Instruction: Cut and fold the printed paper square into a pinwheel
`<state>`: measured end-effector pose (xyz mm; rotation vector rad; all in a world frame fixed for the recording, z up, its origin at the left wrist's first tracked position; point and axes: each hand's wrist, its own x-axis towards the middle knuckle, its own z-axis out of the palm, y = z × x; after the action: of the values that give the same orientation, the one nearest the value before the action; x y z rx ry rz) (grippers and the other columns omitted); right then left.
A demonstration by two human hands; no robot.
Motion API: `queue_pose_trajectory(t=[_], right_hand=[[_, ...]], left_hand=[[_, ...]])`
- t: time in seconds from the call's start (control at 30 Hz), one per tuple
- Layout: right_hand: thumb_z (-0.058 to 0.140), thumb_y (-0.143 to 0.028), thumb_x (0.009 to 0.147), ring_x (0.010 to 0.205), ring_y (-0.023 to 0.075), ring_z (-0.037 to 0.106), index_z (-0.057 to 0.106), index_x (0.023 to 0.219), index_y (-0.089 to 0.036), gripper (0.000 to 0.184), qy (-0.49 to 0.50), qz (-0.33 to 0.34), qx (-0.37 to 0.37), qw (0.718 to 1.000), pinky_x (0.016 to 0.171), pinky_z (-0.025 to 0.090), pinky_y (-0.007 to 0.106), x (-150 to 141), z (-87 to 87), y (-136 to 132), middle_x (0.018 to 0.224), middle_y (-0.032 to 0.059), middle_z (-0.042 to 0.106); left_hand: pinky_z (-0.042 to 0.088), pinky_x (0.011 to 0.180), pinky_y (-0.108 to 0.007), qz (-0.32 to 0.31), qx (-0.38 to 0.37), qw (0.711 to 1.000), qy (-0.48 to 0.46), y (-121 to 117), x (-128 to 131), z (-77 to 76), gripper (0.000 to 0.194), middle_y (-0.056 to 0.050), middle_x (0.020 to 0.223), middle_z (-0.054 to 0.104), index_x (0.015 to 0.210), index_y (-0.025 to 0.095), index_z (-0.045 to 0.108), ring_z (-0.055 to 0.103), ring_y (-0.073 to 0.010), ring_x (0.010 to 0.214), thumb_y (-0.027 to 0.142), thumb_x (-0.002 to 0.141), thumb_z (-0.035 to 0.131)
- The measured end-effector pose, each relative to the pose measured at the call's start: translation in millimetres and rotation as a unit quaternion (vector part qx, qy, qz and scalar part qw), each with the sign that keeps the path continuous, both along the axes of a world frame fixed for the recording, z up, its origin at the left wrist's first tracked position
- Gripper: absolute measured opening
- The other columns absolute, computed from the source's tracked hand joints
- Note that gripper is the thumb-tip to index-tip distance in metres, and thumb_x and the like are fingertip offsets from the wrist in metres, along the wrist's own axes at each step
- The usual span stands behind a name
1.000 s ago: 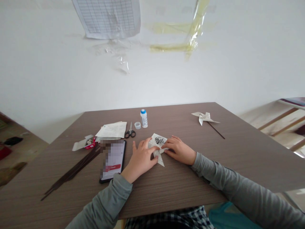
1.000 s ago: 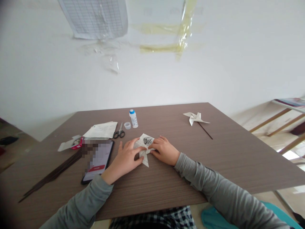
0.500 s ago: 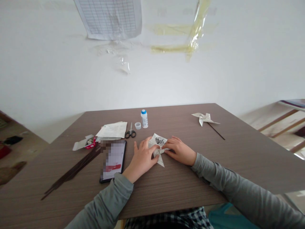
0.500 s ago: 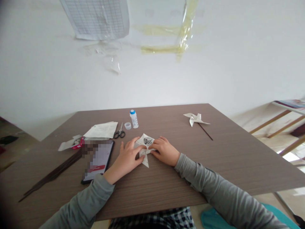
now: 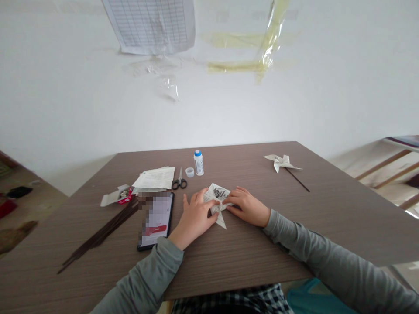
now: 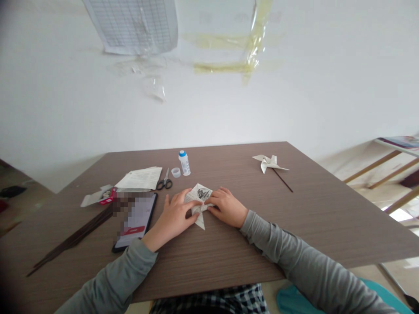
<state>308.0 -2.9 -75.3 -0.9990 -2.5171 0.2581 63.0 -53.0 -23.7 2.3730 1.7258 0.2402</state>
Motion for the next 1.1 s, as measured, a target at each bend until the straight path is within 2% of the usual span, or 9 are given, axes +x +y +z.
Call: queue_pose_trajectory(t=[0.2,0.57,0.8,0.93,1.1], right_hand=[[0.072,-0.022,0.113,0.123,0.0300,0.082,0.088,0.131,-0.030,0.025,-0.001,0.000,-0.003,1.000,0.135,0.053,0.062,0.0,1.5,-0.1,0.124,0.0095,0.086],[0.072,-0.023,0.113,0.120,0.0300,0.081,0.089,0.130,-0.032,0.026,-0.007,-0.001,0.000,1.000,0.134,0.054,0.060,-1.4,1.6,0.4,0.122,0.0089,0.086],[0.071,-0.024,0.114,0.119,0.0290,0.081,0.089,0.130,-0.029,0.025,0.001,0.007,0.010,1.000,0.132,0.055,0.061,-1.4,1.0,1.3,0.120,0.0093,0.085],[0.072,-0.023,0.114,0.119,0.0294,0.082,0.089,0.129,-0.030,0.024,0.000,0.005,0.009,1.000,0.133,0.055,0.061,-1.4,0.4,1.6,0.120,0.0090,0.086],[0.072,-0.021,0.114,0.120,0.0300,0.082,0.089,0.130,-0.027,0.025,0.005,0.013,0.016,1.000,0.131,0.055,0.064,-1.3,-1.7,3.0,0.122,0.0107,0.086]], left_hand=[[0.026,0.138,-0.096,-0.004,0.013,1.000,-0.005,0.2,0.3,1.6,0.031,-0.015,0.181,0.061,0.135,0.033,0.090,0.056,-0.0497,0.167,0.023,0.106,0.081],[0.026,0.139,-0.094,0.000,-0.007,1.000,0.018,-3.4,2.5,10.5,0.036,-0.020,0.182,0.058,0.144,0.031,0.087,0.052,-0.0488,0.171,0.026,0.109,0.078],[0.026,0.138,-0.096,-0.012,0.015,1.000,0.019,-2.6,-0.7,6.3,0.035,-0.019,0.182,0.059,0.143,0.033,0.087,0.053,-0.0490,0.169,0.028,0.109,0.078],[0.028,0.139,-0.093,-0.008,0.004,1.000,0.024,-1.5,-1.6,6.7,0.035,-0.018,0.181,0.060,0.144,0.034,0.086,0.052,-0.0460,0.170,0.030,0.110,0.078],[0.024,0.139,-0.095,-0.005,-0.016,1.000,0.015,0.5,-1.9,8.7,0.035,-0.020,0.184,0.057,0.144,0.032,0.087,0.049,-0.0488,0.173,0.030,0.110,0.079]])
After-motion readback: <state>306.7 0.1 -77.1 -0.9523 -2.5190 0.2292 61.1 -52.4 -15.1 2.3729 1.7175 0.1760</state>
